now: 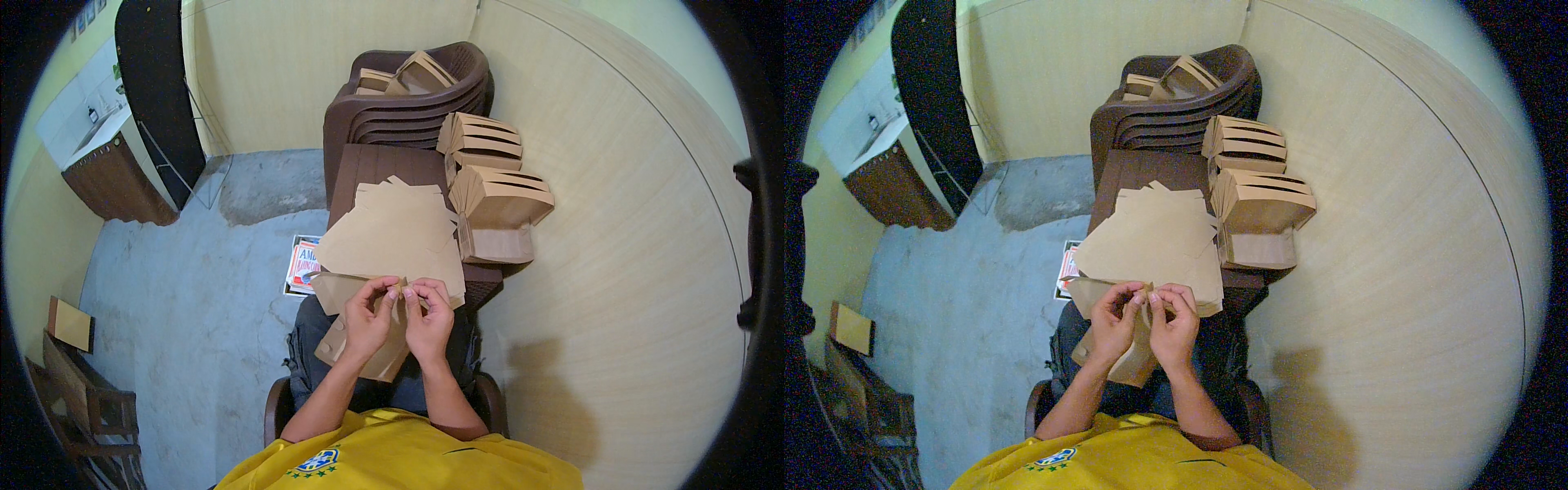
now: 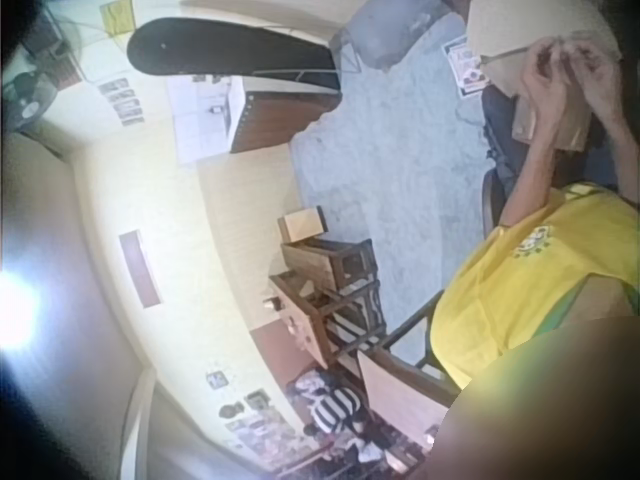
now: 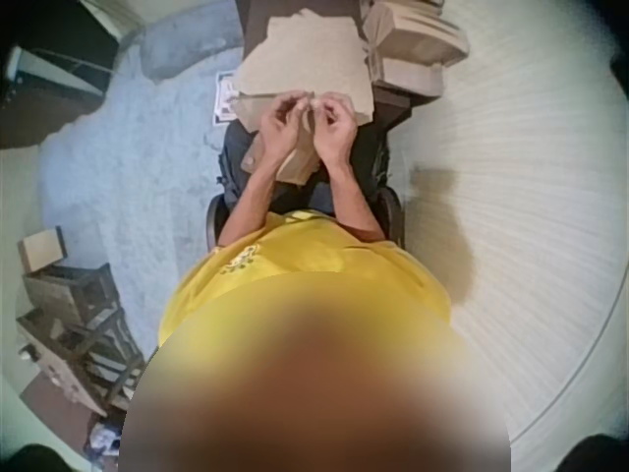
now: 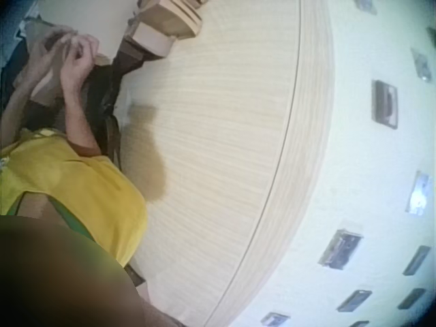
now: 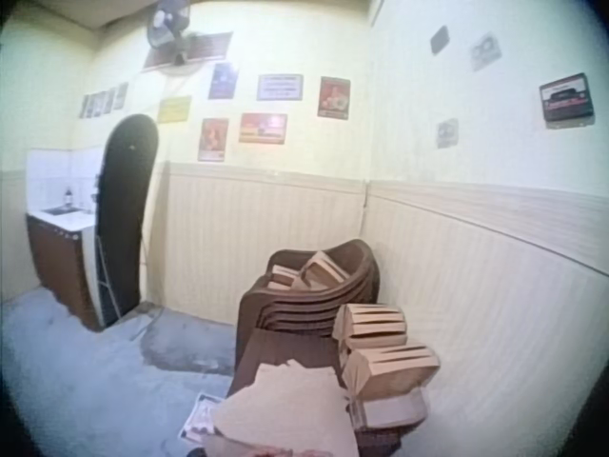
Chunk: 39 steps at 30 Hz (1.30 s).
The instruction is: The person folds flat cardboard sheets into small boxes by hand, aligning edges and creasing flaps. They place each completed box into a growing stack on the chair beside them.
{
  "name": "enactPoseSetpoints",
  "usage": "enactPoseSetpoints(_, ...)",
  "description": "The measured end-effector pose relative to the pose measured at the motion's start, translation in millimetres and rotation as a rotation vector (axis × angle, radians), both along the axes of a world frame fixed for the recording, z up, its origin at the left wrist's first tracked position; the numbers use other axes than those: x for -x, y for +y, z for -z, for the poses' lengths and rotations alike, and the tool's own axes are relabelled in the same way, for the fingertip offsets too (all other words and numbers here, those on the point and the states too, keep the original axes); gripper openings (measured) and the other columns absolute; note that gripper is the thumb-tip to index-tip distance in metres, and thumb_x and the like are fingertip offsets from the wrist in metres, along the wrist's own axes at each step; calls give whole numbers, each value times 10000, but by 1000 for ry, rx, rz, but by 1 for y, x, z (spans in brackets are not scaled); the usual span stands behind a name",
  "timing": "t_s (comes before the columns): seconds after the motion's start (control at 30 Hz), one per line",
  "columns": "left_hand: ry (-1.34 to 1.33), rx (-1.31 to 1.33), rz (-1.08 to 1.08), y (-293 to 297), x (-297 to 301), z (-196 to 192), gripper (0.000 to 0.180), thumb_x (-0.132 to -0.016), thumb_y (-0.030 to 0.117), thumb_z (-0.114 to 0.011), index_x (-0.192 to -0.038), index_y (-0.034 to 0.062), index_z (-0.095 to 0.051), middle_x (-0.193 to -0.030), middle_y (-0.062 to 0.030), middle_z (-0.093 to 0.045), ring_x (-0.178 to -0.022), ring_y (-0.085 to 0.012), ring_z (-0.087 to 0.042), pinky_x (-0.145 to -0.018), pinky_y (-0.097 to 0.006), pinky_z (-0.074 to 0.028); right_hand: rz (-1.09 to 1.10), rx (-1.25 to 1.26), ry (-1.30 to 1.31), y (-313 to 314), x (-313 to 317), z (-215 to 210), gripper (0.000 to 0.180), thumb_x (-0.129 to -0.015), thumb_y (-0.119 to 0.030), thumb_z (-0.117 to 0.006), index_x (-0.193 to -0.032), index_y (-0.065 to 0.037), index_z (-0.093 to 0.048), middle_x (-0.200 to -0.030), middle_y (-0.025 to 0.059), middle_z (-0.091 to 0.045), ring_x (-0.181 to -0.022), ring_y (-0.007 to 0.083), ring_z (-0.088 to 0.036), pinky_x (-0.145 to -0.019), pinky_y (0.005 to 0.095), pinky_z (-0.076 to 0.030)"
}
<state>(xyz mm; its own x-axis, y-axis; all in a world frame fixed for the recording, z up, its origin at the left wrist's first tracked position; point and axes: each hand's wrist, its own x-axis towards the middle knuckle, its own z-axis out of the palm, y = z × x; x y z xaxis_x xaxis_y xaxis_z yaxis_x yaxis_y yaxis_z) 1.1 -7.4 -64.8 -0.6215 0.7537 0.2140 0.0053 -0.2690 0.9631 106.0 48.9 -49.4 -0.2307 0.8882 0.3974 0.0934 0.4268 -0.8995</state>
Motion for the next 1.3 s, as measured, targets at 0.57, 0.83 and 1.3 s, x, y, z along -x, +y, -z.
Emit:
enactPoseSetpoints(0.57, -188, -6, -61, -2, -5, 13, 193, -1059, -5, -693, -1237, -5, -768, -1213, -83, -747, -1107, -152, -712, -976, -286, -564, -155, 268, 196, 5, 3, 16, 122, -904, 19, -860, -1010, 47, -806, -1092, 96, -712, -1005, 179, -715, -874, 280, -591)
enactPoseSetpoints(0.83, -114, 14, -63, -8, -2, 16, 225, -1045, -17, -708, -1266, -2, -749, -1182, -63, -753, -1098, -137, -711, -973, -283, -563, -184, 251, 132, 2, 1, 12, 144, -896, 21, -869, -1020, 50, -801, -1112, 104, -704, -1001, 182, -724, -862, 293, -619)
enactPoseSetpoints(1.3, 28, -183, -137, -21, -2, 2, 186, -1018, -11, -752, -1192, 17, -694, -1089, -58, -690, -993, -135, -688, -870, -273, -556, -228, 62, 124, -9, -1, -20, 127, -880, 21, -853, -1002, 10, -818, -1168, 108, -683, -1018, 198, -722, -876, 299, -599)
